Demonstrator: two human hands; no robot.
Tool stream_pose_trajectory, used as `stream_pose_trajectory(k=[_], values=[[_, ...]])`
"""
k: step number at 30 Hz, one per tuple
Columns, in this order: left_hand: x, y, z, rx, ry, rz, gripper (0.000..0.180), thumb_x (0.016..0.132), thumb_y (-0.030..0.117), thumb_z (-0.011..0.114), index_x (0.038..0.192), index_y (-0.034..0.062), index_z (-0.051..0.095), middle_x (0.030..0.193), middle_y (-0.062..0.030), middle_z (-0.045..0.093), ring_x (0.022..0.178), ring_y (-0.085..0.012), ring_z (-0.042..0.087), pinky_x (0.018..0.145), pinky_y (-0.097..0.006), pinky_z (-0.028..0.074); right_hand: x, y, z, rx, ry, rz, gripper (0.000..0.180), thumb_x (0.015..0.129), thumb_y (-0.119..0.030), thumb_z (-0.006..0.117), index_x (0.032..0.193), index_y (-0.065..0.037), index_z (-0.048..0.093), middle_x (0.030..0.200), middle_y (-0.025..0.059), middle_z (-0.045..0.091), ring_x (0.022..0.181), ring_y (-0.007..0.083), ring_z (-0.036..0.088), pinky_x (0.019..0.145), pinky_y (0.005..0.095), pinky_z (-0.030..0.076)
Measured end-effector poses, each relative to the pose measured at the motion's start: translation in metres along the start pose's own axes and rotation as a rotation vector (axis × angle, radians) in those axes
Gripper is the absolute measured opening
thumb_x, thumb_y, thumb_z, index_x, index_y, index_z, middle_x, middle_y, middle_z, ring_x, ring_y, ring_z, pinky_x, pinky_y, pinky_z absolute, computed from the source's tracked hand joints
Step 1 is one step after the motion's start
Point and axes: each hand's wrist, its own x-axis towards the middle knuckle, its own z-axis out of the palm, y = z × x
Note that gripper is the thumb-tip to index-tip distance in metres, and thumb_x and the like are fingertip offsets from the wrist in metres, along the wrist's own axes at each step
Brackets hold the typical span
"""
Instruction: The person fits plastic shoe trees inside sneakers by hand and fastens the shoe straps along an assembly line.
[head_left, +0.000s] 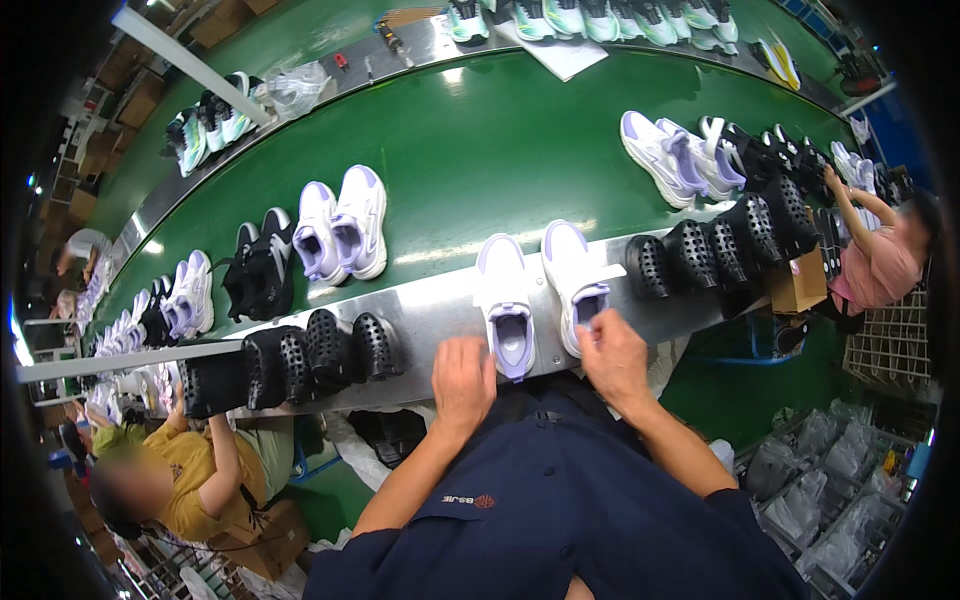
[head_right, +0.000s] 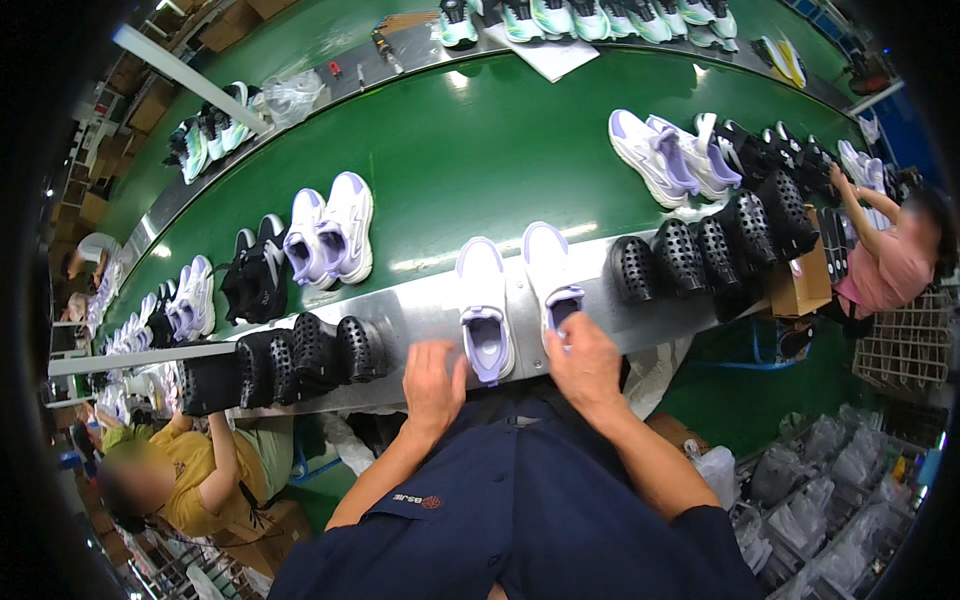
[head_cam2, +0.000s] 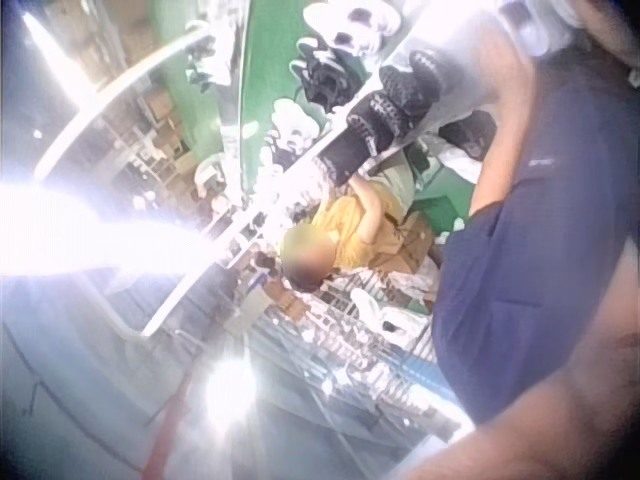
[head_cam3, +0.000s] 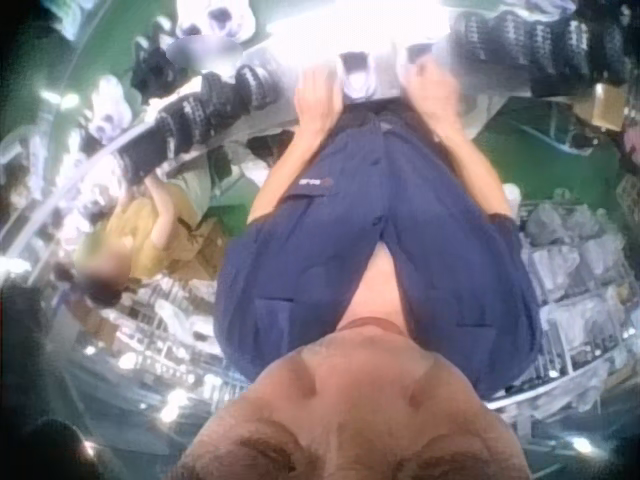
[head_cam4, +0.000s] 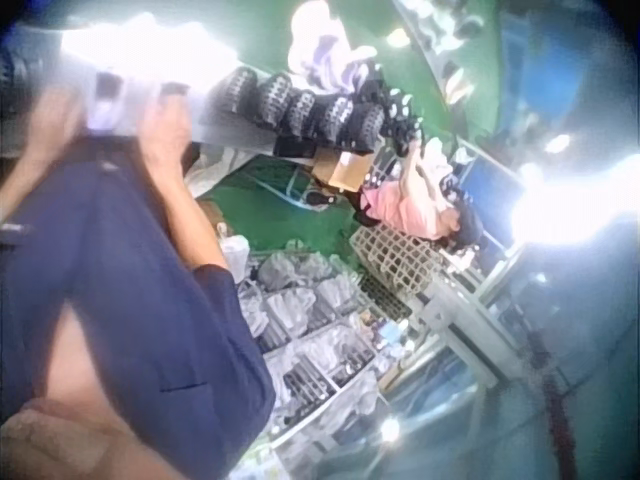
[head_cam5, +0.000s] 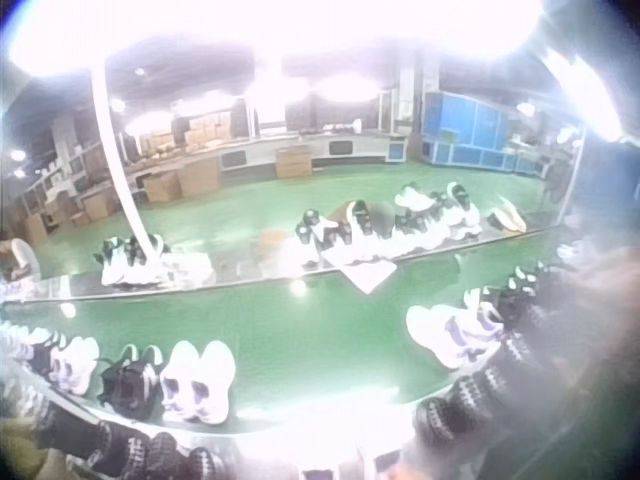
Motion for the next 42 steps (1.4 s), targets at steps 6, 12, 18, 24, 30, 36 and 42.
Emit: stream_pose_trajectory(k=[6, 12, 18, 24, 30, 36, 42], values=[[0.013, 0.03, 0.034, -0.29, -0.287, 0.247, 0.054, 0.079, 0.01, 0.074, 0.13, 0.0091, 0.055, 0.102, -0.0195, 0.06, 0.098, -0.0396, 0.058, 0.081, -0.045, 0.049, 0.022, 0.083, 0.042, -0.118, 0.062, -0.079, 0.034, 0.086, -0.013, 0.063, 0.114, 0.004, 0.053, 0.105, 0.0271, 0.055, 0.097, 0.0447, 0.056, 0.086, 0.0515, 0.047], [0.028, 0.04, 0.04, 0.131, -0.604, 0.058, 0.048, 0.079, 0.022, 0.075, 0.123, 0.014, 0.058, 0.096, -0.0228, 0.064, 0.094, -0.0415, 0.061, 0.07, -0.052, 0.05, 0.025, 0.026, 0.047, 0.111, -0.084, -0.071, 0.035, 0.088, -0.018, 0.066, 0.116, 0.003, 0.059, 0.094, 0.0209, 0.058, 0.088, 0.0374, 0.059, 0.081, 0.0446, 0.049], [0.081, 0.016, 0.048, 0.291, -0.389, 0.059, 0.024, 0.078, 0.018, 0.069, 0.101, 0.0134, 0.066, 0.083, -0.0144, 0.067, 0.084, -0.0333, 0.065, 0.066, -0.049, 0.052, 0.046, 0.01, -0.023, 0.235, -0.206, 0.017, 0.04, 0.088, -0.026, 0.068, 0.112, 0.005, 0.063, 0.101, 0.0217, 0.068, 0.085, 0.0366, 0.066, 0.079, 0.0433, 0.052], [0.2, -0.037, 0.058, 0.374, -0.269, -0.038, 0.027, 0.082, 0.022, 0.069, 0.107, 0.0142, 0.066, 0.087, -0.0173, 0.07, 0.088, -0.0368, 0.067, 0.071, -0.05, 0.055, 0.113, 0.011, -0.077, -0.024, -0.078, 0.017, 0.042, 0.087, -0.031, 0.069, 0.108, 0.006, 0.064, 0.104, 0.0253, 0.069, 0.097, 0.0408, 0.067, 0.085, 0.0449, 0.053], [0.226, -0.038, 0.039, 0.202, -0.572, 0.011, 0.076, 0.081, 0.019, 0.075, 0.148, 0.0236, 0.04, 0.115, -0.0241, 0.061, 0.111, -0.0402, 0.056, 0.096, -0.048, 0.048, 0.253, 0.144, -0.138, -0.256, 0.107, 0.27, 0.04, 0.08, -0.015, 0.063, 0.112, 0.009, 0.063, 0.107, 0.0327, 0.066, 0.106, 0.0438, 0.065, 0.091, 0.0463, 0.05], [0.208, -0.052, 0.028, 0.004, -0.478, 0.052, 0.078, 0.078, 0.008, 0.075, 0.147, 0.0206, 0.042, 0.112, -0.0253, 0.059, 0.107, -0.0421, 0.055, 0.096, -0.048, 0.047, 0.318, 0.197, -0.16, -0.454, 0.073, 0.395, 0.037, 0.082, -0.015, 0.059, 0.112, 0.005, 0.064, 0.111, 0.0312, 0.066, 0.108, 0.0445, 0.063, 0.091, 0.0465, 0.051], [0.229, -0.015, 0.049, 0.158, -0.533, -0.155, 0.06, 0.082, 0.032, 0.077, 0.136, 0.0154, 0.057, 0.105, -0.0263, 0.063, 0.1, -0.0422, 0.06, 0.088, -0.05, 0.05, 0.351, 0.26, -0.139, -0.394, 0.105, 0.503, 0.046, 0.081, -0.007, 0.054, 0.126, 0.002, 0.057, 0.118, 0.0296, 0.064, 0.117, 0.0442, 0.059, 0.101, 0.0455, 0.046]])
